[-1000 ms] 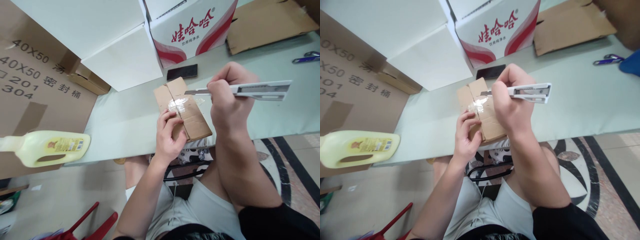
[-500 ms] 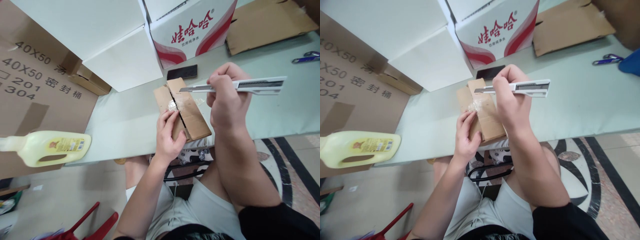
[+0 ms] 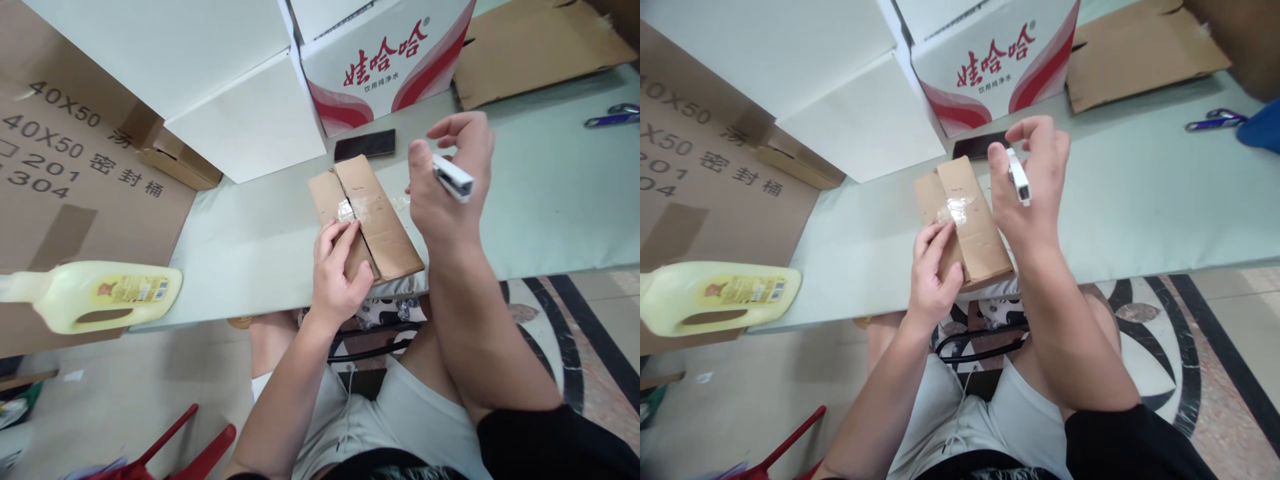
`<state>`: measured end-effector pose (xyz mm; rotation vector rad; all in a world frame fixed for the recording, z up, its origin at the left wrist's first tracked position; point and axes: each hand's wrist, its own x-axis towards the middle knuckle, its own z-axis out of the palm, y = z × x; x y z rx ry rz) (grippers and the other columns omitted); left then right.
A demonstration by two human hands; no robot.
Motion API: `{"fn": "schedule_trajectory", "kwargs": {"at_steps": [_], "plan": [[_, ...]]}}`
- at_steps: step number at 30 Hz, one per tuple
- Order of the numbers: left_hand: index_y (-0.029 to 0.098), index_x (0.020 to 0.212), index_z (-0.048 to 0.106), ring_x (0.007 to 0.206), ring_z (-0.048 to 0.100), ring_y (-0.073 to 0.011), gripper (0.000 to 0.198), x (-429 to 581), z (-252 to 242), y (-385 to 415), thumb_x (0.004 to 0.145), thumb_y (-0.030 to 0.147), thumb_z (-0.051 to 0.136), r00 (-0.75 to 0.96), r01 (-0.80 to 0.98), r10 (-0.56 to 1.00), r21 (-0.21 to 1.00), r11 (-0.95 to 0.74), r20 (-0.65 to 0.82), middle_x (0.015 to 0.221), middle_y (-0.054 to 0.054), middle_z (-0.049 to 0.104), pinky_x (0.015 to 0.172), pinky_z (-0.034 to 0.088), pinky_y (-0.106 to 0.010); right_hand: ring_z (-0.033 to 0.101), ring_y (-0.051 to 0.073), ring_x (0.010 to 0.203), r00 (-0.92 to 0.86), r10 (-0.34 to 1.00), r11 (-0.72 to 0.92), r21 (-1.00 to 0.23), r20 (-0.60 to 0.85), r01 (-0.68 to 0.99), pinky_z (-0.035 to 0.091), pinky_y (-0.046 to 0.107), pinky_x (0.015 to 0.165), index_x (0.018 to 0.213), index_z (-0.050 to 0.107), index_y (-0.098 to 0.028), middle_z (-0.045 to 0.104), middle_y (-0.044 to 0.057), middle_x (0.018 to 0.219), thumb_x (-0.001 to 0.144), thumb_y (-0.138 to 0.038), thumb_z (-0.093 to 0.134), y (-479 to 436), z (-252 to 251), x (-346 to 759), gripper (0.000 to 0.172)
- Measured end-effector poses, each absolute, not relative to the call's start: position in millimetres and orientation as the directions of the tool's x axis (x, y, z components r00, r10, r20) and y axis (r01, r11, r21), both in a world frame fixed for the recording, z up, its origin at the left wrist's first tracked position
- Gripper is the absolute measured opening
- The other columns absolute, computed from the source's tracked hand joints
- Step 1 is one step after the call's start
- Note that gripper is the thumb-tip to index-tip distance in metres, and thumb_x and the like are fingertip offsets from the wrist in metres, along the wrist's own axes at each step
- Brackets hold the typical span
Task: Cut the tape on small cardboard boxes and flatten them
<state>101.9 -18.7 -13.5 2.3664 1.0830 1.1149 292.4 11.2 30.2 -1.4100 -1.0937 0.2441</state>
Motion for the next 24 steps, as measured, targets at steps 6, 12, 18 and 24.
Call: {"fn": "schedule_trajectory", "kwargs": {"at_steps": [6,12,18,24], "plan": [[0.027,0.16,0.027,0.135,0.054,-0.0271,0.07,102.9,-13.4,-21.2,0.099,0.053,0.049,0.356,0.452,0.78,0.635,-0.626,0.515,0.142,-0.014,0.054,0.12,0.047,-0.048,0.061,0.021,0.083,0.473,0.766,0.135,-0.829,0.435,0.543,0.046,0.038,0.08,0.091,0.053,-0.024,0.067,0.005,0.093,0.098,-0.037,0.056,9.8,30.7,298.8,0.015],[0.027,0.16,0.026,0.133,0.055,-0.0268,0.083,96.2,-15.7,-19.3,0.093,0.067,0.056,0.33,0.441,0.797,0.664,-0.604,0.506,0.14,-0.014,0.054,0.116,0.049,-0.046,0.058,0.03,0.113,0.482,0.798,0.014,-0.81,0.362,0.586,0.047,0.046,0.101,0.097,0.05,-0.025,0.061,0.014,0.121,0.074,-0.023,0.075,25.2,6.8,304.0,0.035],[0.028,0.157,0.032,0.138,0.052,-0.0306,0.099,55.3,-16.7,-19.1,0.079,0.077,0.068,0.354,0.434,0.826,0.706,-0.56,0.438,0.148,-0.015,0.05,0.117,0.045,-0.047,0.051,0.039,0.132,0.462,0.879,-0.225,-0.751,0.118,0.62,0.042,0.056,0.112,0.119,0.054,-0.019,0.046,0.02,0.144,0.068,-0.016,0.077,40.1,-27.1,296.7,0.056],[0.027,0.141,0.052,0.131,0.058,-0.0263,0.087,10.0,-33.5,-31.5,0.069,0.062,0.085,0.012,0.294,0.928,0.885,-0.36,0.373,0.142,-0.011,0.057,0.108,0.051,-0.033,0.031,0.039,0.155,0.354,0.93,-0.334,-0.643,-0.104,0.689,0.034,0.056,0.122,0.138,0.052,-0.013,0.022,0.023,0.168,0.078,-0.018,0.076,39.9,-31.5,289.1,0.065]]}}
